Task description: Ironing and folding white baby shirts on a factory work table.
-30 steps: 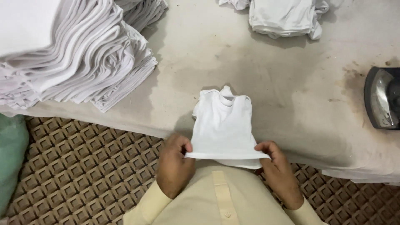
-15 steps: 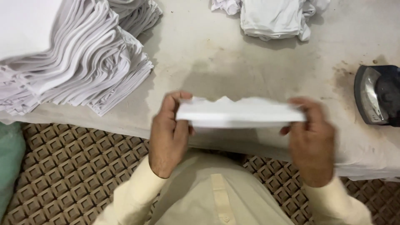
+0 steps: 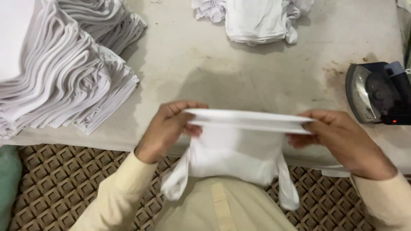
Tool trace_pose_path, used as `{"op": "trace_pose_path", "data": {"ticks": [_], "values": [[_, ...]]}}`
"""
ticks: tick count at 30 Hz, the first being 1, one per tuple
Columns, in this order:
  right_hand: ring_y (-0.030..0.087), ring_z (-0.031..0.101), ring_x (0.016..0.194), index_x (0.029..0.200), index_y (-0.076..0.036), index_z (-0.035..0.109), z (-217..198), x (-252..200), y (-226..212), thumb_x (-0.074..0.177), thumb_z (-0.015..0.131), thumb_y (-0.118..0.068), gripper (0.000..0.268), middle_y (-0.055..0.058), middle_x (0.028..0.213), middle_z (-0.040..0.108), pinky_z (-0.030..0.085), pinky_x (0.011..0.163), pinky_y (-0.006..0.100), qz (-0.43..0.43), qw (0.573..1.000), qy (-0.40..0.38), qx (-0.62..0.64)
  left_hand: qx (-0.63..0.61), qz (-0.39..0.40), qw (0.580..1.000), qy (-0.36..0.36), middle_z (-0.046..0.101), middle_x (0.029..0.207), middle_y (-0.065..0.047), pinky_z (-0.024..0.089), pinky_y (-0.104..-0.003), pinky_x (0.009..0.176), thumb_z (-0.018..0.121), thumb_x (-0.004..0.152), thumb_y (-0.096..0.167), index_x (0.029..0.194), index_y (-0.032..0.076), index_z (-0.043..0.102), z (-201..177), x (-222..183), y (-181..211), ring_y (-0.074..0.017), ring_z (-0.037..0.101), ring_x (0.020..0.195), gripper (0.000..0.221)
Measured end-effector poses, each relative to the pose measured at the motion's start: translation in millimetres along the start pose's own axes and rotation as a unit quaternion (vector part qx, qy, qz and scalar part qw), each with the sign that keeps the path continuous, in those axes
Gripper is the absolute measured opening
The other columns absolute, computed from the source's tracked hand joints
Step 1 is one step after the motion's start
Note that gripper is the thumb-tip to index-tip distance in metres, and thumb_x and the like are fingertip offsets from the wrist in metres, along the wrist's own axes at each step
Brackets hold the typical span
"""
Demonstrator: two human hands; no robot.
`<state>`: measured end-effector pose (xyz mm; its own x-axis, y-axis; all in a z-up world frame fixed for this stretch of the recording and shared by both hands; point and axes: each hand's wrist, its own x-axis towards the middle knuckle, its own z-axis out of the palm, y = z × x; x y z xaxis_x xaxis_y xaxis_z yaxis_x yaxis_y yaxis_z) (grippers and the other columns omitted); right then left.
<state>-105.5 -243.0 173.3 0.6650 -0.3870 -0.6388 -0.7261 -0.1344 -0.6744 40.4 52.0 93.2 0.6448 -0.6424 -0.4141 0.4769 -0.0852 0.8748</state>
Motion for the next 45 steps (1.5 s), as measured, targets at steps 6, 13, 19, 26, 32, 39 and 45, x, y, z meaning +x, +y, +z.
{"op": "trace_pose_path", "data": {"ticks": [6, 13, 19, 26, 32, 39, 45], "values": [[0.034, 0.069, 0.105, 0.131, 0.008, 0.061, -15.7, 6.3, -21.4, 0.101, 0.051, -0.011, 0.037, 0.022, 0.127, 0.066, 0.065, 0.091, 0.040, -0.329, 0.936, 0.125, 0.022, 0.094, 0.251, 0.956, 0.119, 0.076, 0.114, -0.010, 0.067, -0.024, 0.081, 0.058, 0.096, 0.008, 0.124, 0.003, 0.070, 32.8, 16.2, 64.3, -0.0167, 0.077, 0.082, 0.031], [0.025, 0.071, 0.081, 0.121, 0.000, 0.070, -13.9, 91.4, 48.8, 0.097, 0.061, -0.004, 0.026, 0.016, 0.101, 0.071, 0.061, 0.077, 0.037, -0.231, 0.967, 0.105, 0.027, 0.137, 0.131, 0.965, 0.180, 0.074, 0.089, -0.014, 0.063, -0.030, 0.066, 0.058, 0.095, 0.002, 0.117, 0.005, 0.074, 50.3, 70.7, -36.2, -0.0186, 0.074, 0.069, 0.027], [0.026, 0.074, 0.087, 0.136, -0.011, 0.068, -19.9, 131.1, 144.6, 0.096, 0.063, -0.016, 0.040, 0.020, 0.099, 0.079, 0.060, 0.080, 0.043, -0.082, 0.988, -0.076, -0.104, 0.306, -0.087, 0.939, 0.132, 0.077, 0.096, -0.017, 0.058, -0.041, 0.078, 0.066, 0.093, 0.018, 0.127, 0.020, 0.075, 56.6, 54.5, -99.0, -0.0300, 0.074, 0.088, 0.035], [0.044, 0.067, 0.109, 0.136, 0.000, 0.063, -58.1, 226.6, 41.3, 0.102, 0.056, -0.004, 0.035, 0.024, 0.131, 0.064, 0.055, 0.091, 0.053, -0.304, 0.928, 0.069, -0.204, 0.395, 0.021, 0.876, 0.274, 0.072, 0.119, -0.018, 0.056, -0.050, 0.089, 0.061, 0.100, 0.013, 0.133, 0.019, 0.068, -1.4, 142.1, -14.6, -0.0387, 0.071, 0.106, 0.034], [0.043, 0.069, 0.104, 0.135, -0.013, 0.067, -60.5, 302.8, 12.7, 0.091, 0.070, -0.014, 0.044, 0.022, 0.114, 0.072, 0.055, 0.090, 0.053, -0.309, 0.925, 0.006, -0.220, 0.438, 0.030, 0.877, 0.194, 0.073, 0.105, -0.019, 0.056, -0.049, 0.086, 0.071, 0.093, 0.012, 0.112, 0.008, 0.076, -12.9, 194.8, -0.6, -0.0380, 0.073, 0.099, 0.020], [0.033, 0.066, 0.101, 0.138, -0.006, 0.067, -113.0, 289.4, 114.8, 0.109, 0.078, -0.021, 0.035, 0.014, 0.113, 0.062, 0.054, 0.084, 0.043, -0.264, 0.874, 0.263, -0.313, 0.324, -0.071, 0.880, 0.342, 0.074, 0.095, -0.013, 0.056, -0.041, 0.071, 0.066, 0.101, 0.020, 0.112, 0.008, 0.074, -32.9, 134.2, -33.8, -0.0253, 0.072, 0.078, 0.018], [0.028, 0.074, 0.088, 0.113, -0.020, 0.073, 34.5, 254.7, 41.3, 0.096, 0.071, -0.017, 0.018, 0.005, 0.097, 0.067, 0.061, 0.076, 0.038, -0.456, 0.840, 0.071, -0.286, 0.310, 0.024, 0.880, 0.358, 0.071, 0.105, -0.020, 0.059, -0.048, 0.079, 0.072, 0.098, 0.021, 0.114, 0.005, 0.072, -18.9, 140.0, -34.6, -0.0388, 0.073, 0.093, 0.023]]}}
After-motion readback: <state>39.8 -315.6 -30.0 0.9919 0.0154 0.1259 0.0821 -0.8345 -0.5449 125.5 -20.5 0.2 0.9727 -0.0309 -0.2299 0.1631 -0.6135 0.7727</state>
